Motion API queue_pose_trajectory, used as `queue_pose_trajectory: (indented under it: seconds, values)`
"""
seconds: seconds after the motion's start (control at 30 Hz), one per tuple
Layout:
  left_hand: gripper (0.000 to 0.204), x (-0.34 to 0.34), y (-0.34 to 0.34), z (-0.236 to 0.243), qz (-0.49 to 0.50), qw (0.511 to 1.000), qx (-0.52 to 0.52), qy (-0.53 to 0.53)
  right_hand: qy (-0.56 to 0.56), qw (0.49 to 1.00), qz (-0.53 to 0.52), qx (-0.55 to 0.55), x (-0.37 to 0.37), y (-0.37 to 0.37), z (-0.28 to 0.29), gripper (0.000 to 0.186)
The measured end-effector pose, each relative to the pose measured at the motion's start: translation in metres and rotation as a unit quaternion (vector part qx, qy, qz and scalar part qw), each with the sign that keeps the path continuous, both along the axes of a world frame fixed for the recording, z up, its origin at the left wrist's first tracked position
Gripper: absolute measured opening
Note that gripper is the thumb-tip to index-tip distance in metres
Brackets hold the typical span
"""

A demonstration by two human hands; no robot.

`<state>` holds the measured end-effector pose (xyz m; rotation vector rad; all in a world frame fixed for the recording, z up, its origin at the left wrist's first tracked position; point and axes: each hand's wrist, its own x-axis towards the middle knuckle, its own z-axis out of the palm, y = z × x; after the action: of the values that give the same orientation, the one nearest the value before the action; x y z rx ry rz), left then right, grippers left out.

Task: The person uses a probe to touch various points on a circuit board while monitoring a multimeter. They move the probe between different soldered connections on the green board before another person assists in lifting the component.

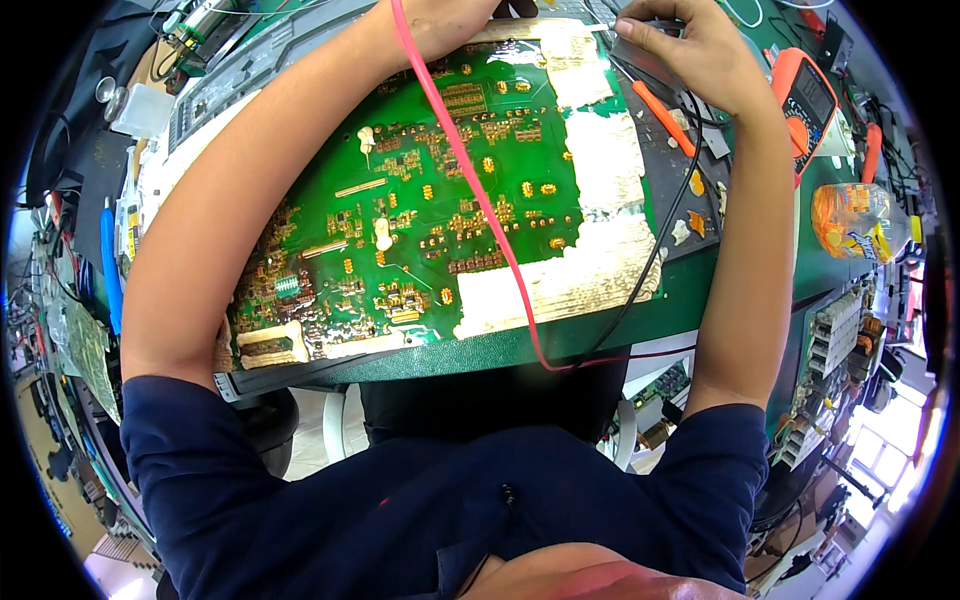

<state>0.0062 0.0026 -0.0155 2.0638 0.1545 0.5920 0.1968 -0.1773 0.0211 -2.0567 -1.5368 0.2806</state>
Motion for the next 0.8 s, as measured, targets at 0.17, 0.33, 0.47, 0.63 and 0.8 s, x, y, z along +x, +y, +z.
queue_pose_trajectory:
  seconds: [0.17,0.33,0.47,0.63,0.8]
  values:
    - [0.061,0.006,0.001,-0.003,-0.013,1.000,0.001,-0.009,-0.015,0.999,0.038,0.028,0.004,0.002,-0.004,0.019]
    - [0.061,0.001,0.001,-0.002,0.006,1.000,0.010,0.002,0.036,0.998,0.040,0.024,-0.001,0.008,-0.007,0.017]
    - [0.060,0.005,-0.001,-0.001,-0.013,1.000,0.010,-0.005,0.048,0.998,0.031,0.010,0.001,0.005,-0.008,0.016]
    - [0.058,0.007,-0.001,-0.004,-0.007,1.000,-0.001,-0.002,0.050,0.998,0.035,0.015,0.001,0.005,-0.011,0.017]
    - [0.055,0.004,-0.005,0.003,-0.016,1.000,-0.018,0.007,0.073,0.997,0.019,-0.001,0.003,0.006,-0.012,0.021]
